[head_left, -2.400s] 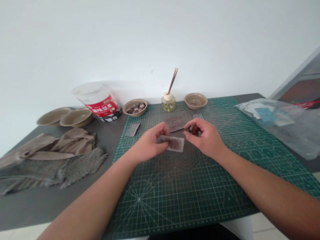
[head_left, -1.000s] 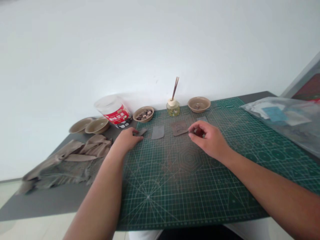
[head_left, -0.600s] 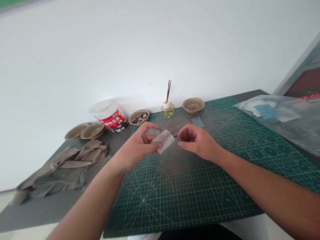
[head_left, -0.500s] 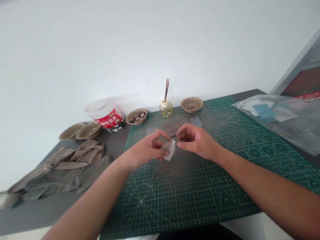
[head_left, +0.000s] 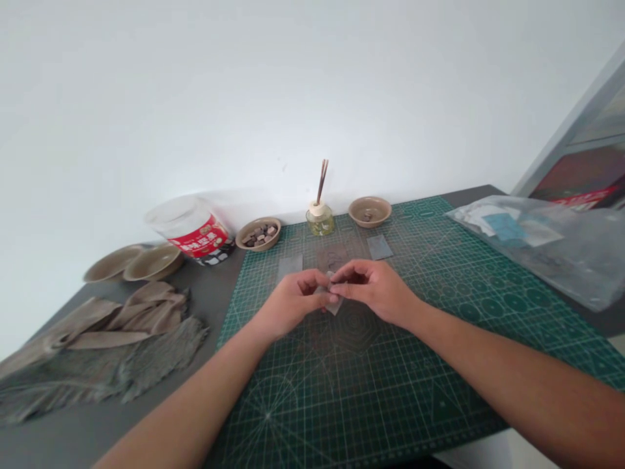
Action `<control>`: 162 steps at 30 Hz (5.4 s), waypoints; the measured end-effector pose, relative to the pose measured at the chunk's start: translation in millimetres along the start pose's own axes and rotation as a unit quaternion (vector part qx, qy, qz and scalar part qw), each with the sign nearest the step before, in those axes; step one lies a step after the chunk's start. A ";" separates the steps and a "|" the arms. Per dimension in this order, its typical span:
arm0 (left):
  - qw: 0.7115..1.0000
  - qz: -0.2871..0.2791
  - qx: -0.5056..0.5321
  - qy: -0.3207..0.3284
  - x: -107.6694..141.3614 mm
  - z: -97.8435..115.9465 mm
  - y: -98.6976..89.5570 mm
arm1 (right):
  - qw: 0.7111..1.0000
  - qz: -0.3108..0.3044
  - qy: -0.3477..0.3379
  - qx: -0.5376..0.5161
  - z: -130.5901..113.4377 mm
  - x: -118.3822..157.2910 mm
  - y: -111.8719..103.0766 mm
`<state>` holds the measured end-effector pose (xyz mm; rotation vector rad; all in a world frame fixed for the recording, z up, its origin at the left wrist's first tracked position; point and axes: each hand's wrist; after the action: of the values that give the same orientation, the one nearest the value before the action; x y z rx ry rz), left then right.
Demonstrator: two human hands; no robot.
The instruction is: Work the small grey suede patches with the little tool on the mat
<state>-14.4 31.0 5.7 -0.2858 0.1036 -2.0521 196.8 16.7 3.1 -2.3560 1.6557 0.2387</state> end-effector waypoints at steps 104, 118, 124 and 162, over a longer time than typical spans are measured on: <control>0.999 -0.004 0.048 0.018 1.5 -2.6 2.4 | 0.964 -0.041 -0.130 0.228 -0.6 7.8 -5.2; 0.997 -0.004 0.066 0.031 -1.0 -6.4 2.0 | 0.960 -0.037 -0.138 0.240 1.6 6.1 -2.7; 0.997 -0.003 0.077 0.021 -1.9 -6.2 1.9 | 0.956 -0.045 -0.140 0.253 0.1 7.5 -1.1; 0.994 -0.035 0.101 -0.003 -2.8 -11.8 -2.2 | 0.952 -0.058 -0.121 0.274 3.8 7.0 -6.3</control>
<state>-17.9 33.9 -5.7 -0.1725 -0.1183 -2.1123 205.2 13.5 -1.8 -1.9075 1.2606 0.0323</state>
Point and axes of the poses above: each hand's wrist, its own x-axis away from the middle knuckle, its own y-axis out of the palm, z = x × y, and after that the axes turned 5 degrees about -y, right-handed
